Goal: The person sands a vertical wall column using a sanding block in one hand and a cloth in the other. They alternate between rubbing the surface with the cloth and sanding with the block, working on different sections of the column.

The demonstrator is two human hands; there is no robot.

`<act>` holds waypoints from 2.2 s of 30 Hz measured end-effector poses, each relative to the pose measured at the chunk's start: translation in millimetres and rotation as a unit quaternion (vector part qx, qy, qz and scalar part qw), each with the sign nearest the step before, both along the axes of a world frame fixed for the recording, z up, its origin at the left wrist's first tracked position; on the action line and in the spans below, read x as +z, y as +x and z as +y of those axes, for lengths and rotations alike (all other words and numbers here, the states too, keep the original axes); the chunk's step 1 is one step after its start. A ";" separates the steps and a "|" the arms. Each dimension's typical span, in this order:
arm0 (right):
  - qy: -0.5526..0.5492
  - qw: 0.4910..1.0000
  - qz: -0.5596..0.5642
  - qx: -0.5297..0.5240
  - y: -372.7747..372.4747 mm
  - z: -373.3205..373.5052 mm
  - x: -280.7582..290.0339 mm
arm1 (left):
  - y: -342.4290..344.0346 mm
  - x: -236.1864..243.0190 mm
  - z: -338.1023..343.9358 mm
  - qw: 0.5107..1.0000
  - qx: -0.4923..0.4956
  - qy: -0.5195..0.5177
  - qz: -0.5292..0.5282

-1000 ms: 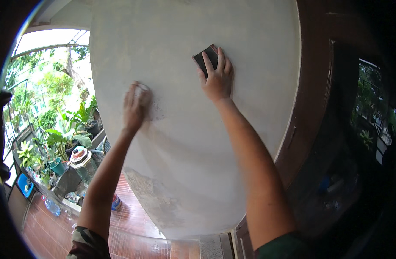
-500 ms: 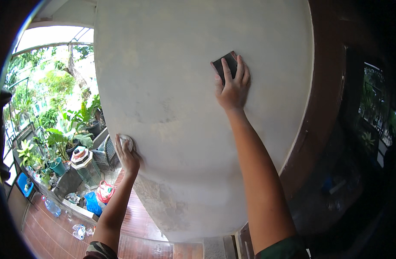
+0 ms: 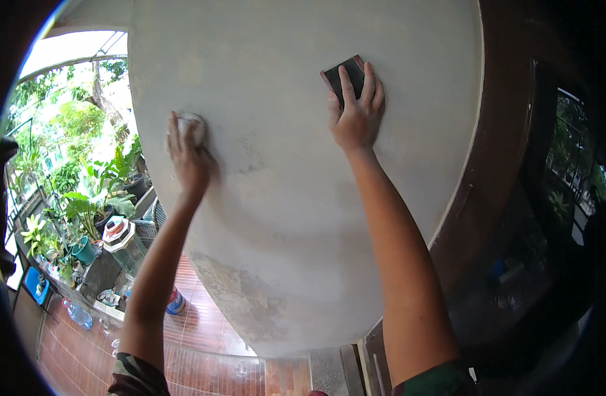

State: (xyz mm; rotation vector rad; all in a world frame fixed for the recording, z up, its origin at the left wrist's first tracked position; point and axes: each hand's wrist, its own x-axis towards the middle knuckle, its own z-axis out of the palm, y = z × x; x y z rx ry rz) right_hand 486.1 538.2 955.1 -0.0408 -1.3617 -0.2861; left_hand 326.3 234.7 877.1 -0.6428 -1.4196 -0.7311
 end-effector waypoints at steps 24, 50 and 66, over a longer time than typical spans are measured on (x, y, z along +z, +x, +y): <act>-0.011 1.000 0.002 0.018 -5.3 0.9 -3.5 | 55.5 86.9 111.6 0.996 -0.046 -0.058 0.048; -0.227 0.934 -0.140 0.237 157.7 -29.0 -201.1 | 41.8 -94.3 77.2 0.985 -0.089 -0.145 0.001; -0.702 0.621 0.034 0.347 359.9 -15.1 -393.3 | 50.6 -36.9 114.4 0.976 -0.075 -0.205 0.027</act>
